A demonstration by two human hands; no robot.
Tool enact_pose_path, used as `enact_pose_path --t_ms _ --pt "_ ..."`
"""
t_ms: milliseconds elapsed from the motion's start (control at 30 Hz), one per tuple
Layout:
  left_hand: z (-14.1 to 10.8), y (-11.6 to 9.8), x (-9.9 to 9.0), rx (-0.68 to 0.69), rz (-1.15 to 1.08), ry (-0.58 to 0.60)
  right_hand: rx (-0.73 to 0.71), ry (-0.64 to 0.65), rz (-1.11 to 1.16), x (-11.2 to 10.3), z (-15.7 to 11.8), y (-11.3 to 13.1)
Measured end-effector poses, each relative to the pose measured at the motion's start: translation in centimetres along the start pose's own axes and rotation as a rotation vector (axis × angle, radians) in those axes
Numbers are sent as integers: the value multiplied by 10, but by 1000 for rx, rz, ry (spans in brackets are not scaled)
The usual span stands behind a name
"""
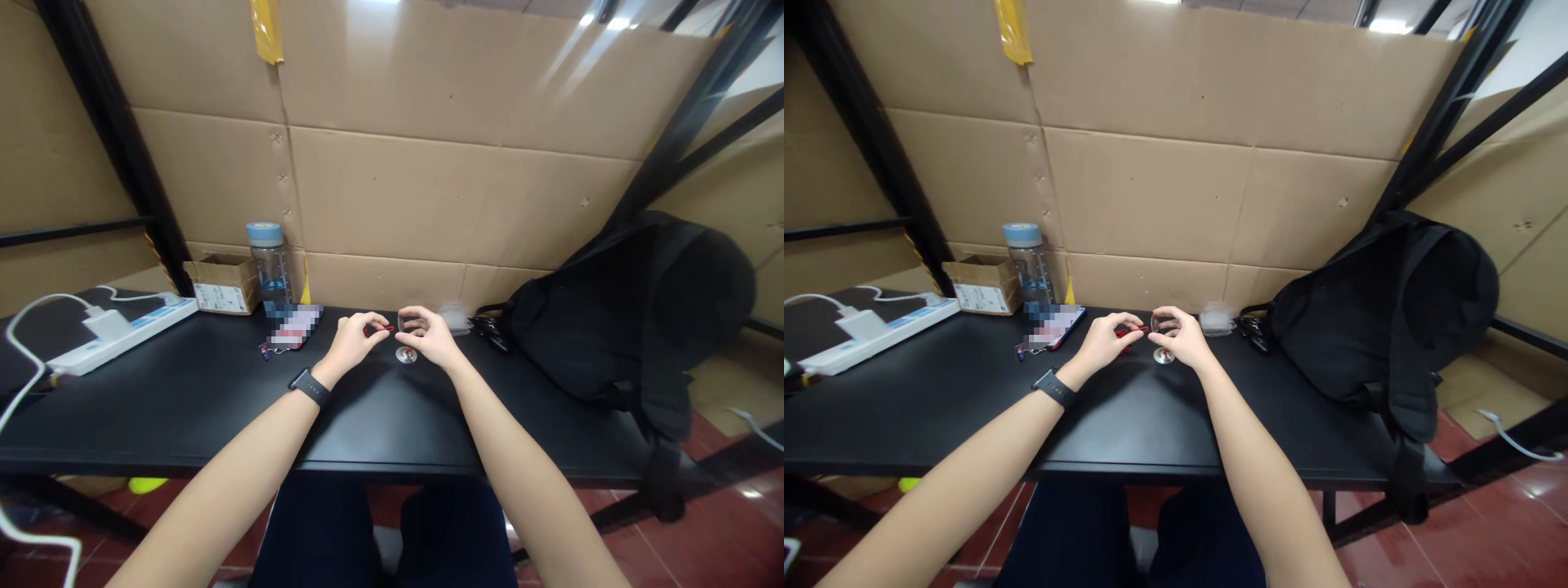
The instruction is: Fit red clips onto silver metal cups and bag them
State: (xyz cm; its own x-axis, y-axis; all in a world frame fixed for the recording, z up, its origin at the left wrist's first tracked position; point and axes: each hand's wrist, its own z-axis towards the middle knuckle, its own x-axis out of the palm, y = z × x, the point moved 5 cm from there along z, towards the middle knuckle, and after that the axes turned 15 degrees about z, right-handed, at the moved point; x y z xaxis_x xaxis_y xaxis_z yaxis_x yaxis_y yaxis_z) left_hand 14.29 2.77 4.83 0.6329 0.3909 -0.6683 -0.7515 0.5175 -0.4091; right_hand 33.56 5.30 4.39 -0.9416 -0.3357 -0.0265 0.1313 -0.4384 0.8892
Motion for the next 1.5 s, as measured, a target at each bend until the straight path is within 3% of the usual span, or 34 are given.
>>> enact_pose_path --t_ms 400,867,1167,1500 --pt "1 -4 4 -48 -12 -16 -39 4 42 20 -3 8" --pt "-1 -7 6 -31 27 -12 -93 -15 -51 25 -3 12" --pt "-2 -7 10 -34 61 3 -20 -24 95 29 -5 10" --pt "-3 -12 -2 -51 203 -119 -8 -131 223 21 -3 8"
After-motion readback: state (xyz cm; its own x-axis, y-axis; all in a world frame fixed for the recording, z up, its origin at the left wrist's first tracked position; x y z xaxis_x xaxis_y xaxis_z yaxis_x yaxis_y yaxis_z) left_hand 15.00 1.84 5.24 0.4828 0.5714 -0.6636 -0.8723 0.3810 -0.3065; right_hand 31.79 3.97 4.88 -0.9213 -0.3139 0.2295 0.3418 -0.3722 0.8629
